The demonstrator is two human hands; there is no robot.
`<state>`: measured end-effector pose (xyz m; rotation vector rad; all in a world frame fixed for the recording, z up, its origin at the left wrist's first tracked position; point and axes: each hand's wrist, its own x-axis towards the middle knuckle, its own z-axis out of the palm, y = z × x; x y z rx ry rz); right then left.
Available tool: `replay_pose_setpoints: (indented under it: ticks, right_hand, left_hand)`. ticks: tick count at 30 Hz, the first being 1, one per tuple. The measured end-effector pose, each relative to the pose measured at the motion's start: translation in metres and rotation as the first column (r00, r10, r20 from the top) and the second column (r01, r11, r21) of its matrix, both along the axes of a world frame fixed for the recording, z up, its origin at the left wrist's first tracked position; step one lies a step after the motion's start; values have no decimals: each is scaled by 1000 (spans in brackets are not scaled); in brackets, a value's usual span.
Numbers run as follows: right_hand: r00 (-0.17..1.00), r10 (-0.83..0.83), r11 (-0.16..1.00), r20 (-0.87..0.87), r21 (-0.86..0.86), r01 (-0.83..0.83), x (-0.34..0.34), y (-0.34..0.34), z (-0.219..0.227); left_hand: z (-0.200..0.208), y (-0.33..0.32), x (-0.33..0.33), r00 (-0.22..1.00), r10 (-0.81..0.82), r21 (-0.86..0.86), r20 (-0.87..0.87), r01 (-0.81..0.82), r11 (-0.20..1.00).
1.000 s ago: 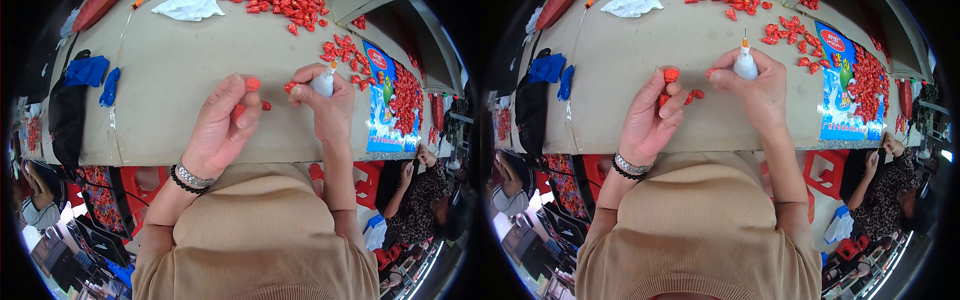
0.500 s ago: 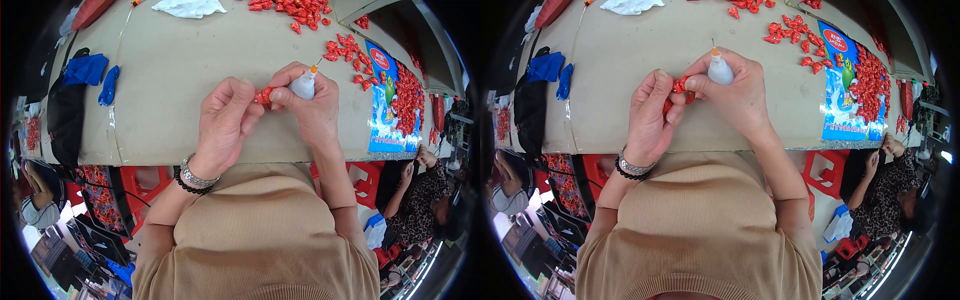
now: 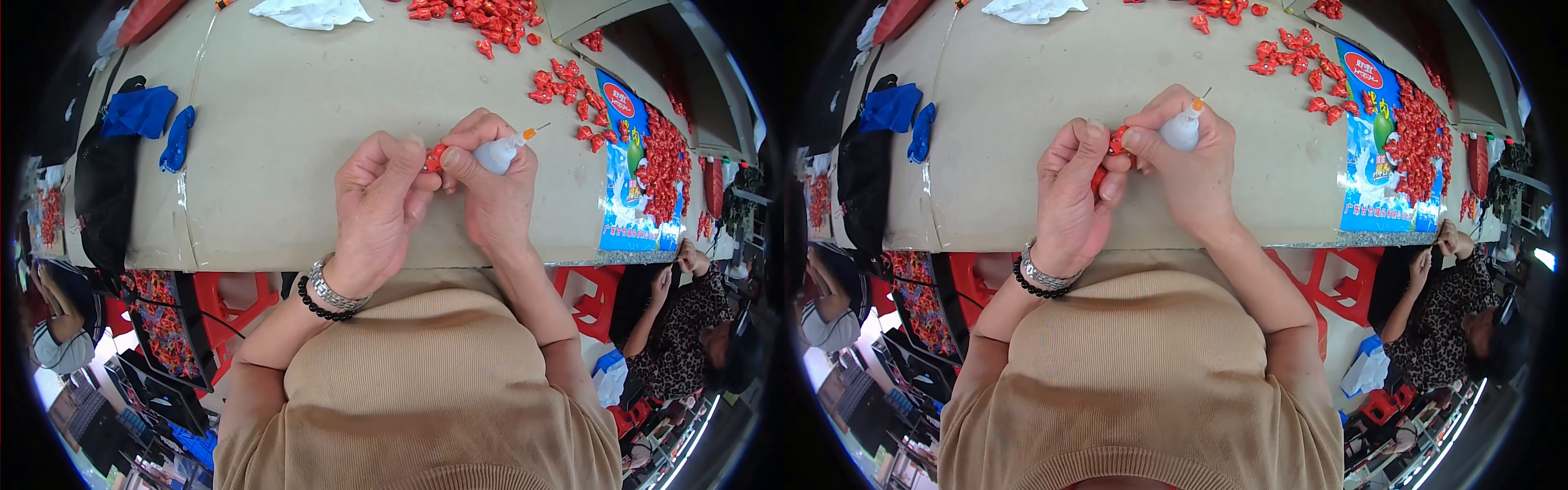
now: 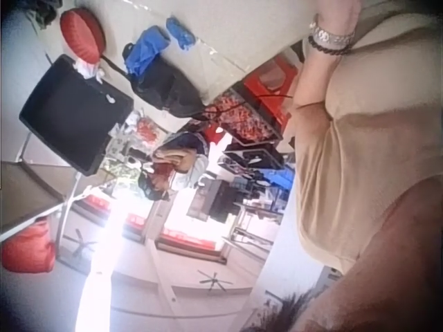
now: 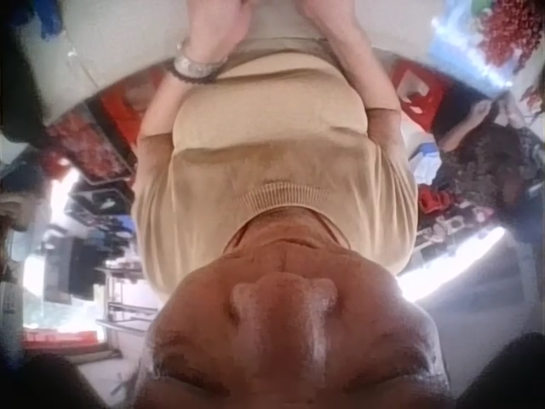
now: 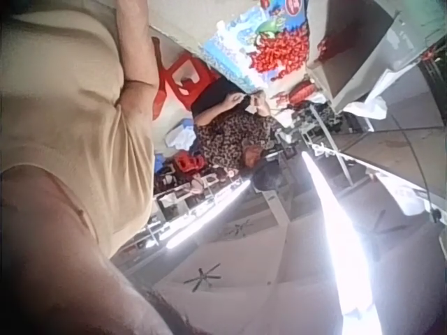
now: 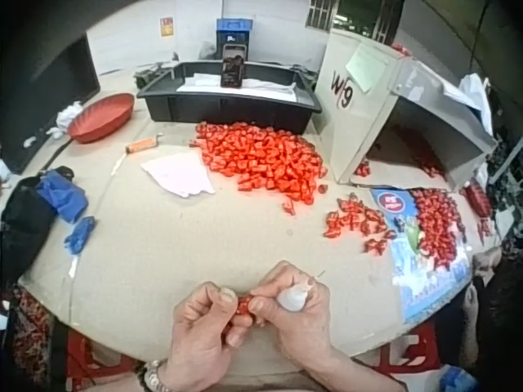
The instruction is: The person assembles small plastic parts by applying glue to the pieces using a dispenser bottle and pressing them together by hand.
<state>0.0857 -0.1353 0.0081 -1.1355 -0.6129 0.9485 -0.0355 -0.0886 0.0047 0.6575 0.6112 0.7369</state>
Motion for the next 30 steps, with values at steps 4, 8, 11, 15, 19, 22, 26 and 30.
replay_pose_setpoints:
  ticks: [4, 8, 11, 15, 19, 22, 26, 30]
  right_hand:
    - [999, -10, 1000, 44, 4, 10, 4, 1, 1]
    - [999, -1, 1000, 38, 24, 0, 5, 4, 6]
    - [998, -12, 999, 65, 43, 9, 3, 3, 4]
    - [995, -52, 996, 90, 77, 45, -1, 0, 4]
    - [991, -57, 990, 123, 137, 40, 0, -3, 3]
    - [994, -63, 984, 85, 174, 47, 1, -2, 5]
    - [996, -61, 974, 61, 222, 46, 5, -2, 6]
    - [998, -58, 969, 36, 242, 47, 7, -3, 9]
  left_hand:
    - [1, 0, 9, 997, 62, -57, 37, -60, 997]
    - [8, 3, 10, 998, 59, -64, 23, -57, 996]
    - [8, 4, 8, 998, 54, -50, 44, -52, 997]
    - [15, 4, 7, 998, 36, 3, 46, -36, 999]
    - [19, 2, 6, 999, 36, 64, 28, -38, 997]
    - [18, 3, 9, 996, 37, 94, 75, -44, 995]
    - [22, 4, 14, 994, 32, 94, 107, -42, 995]
    - [25, 4, 17, 991, 13, 98, 131, -26, 995]
